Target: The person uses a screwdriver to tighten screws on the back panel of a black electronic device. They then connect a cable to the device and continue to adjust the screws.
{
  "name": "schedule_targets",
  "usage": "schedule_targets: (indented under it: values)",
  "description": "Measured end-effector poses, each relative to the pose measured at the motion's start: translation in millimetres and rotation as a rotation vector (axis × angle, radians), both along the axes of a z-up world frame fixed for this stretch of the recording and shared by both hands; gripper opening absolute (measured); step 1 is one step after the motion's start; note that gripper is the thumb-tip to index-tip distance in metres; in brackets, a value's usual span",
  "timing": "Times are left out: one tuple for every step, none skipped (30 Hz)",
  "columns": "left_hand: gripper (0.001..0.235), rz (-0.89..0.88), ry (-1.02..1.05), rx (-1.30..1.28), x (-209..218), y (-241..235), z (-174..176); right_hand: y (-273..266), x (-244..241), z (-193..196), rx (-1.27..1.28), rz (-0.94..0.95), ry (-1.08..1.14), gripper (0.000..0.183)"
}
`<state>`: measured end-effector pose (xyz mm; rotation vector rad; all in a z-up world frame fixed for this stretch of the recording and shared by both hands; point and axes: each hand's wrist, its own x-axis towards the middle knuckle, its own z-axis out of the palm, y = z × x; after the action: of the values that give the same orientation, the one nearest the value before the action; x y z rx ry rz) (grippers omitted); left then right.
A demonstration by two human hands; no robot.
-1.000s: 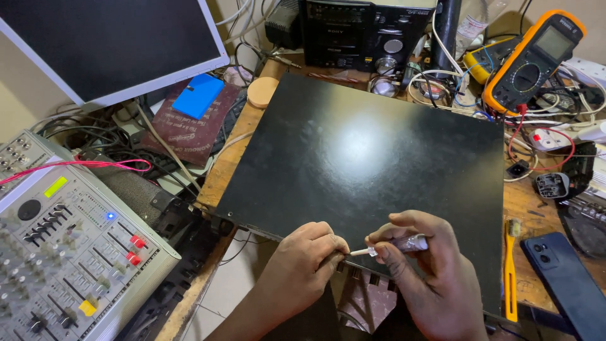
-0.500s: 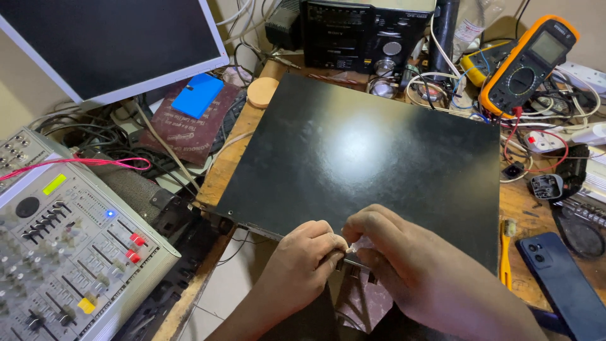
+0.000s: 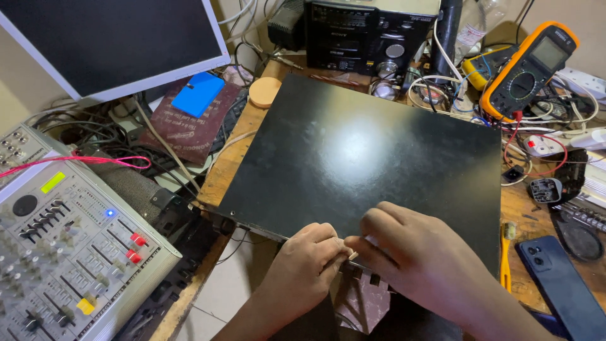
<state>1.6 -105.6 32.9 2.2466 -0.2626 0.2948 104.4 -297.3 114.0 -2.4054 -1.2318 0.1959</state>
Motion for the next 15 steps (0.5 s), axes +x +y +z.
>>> schedule_targets:
  values:
    - [0.021, 0.002, 0.002, -0.003, -2, 0, 2, -2, -1, -3, -0.003, 0.002, 0.002, 0.035]
    - [0.011, -0.017, -0.011, -0.017, -3, 1, 4, -3, -2, -5, 0.01, -0.064, 0.014, 0.033]
    - [0.006, -0.037, -0.023, -0.032, -3, 1, 6, -5, -3, -8, 0.022, -0.13, 0.026, 0.031]
    - [0.006, -0.038, -0.023, -0.032, -3, 3, 7, -8, -2, -10, 0.021, -0.131, 0.026, 0.031]
    - [0.007, -0.052, -0.027, -0.036, -3, 4, 8, -10, -2, -13, 0.07, -0.145, 0.019, 0.027]
    - [0.01, -0.067, -0.027, -0.039, -4, 4, 9, -12, -3, -16, 0.118, -0.158, 0.016, 0.023]
    - [0.01, -0.068, -0.024, -0.04, -5, 2, 6, -16, -5, -16, 0.117, -0.16, 0.019, 0.023]
    - [0.007, -0.04, -0.054, -0.051, -4, 1, 3, -19, -5, -15, 0.175, -0.162, -0.011, 0.021]
    - [0.006, -0.013, -0.084, -0.061, -3, 0, 1, -22, -6, -15, 0.233, -0.164, -0.04, 0.02]
    - [0.006, -0.013, -0.084, -0.058, -2, 0, 2, -27, -9, -11, 0.236, -0.165, -0.04, 0.02]
    - [0.005, -0.007, -0.065, -0.065, -2, 0, 3, -32, -12, -7, 0.299, -0.305, -0.046, 0.017]
    - [0.011, -0.001, -0.044, -0.072, -2, -1, 4, -38, -15, -3, 0.36, -0.445, -0.05, 0.014]
    - [0.011, -0.001, -0.042, -0.07, -1, -1, 3, -47, -14, -12, 0.362, -0.446, -0.048, 0.014]
    - [0.008, 0.025, -0.018, -0.082, -1, -1, 3, -56, -13, -21, 0.532, -0.565, 0.12, 0.011]
    - [0.011, 0.052, 0.005, -0.095, -1, -2, 2, -66, -13, -30, 0.7, -0.68, 0.291, 0.008]
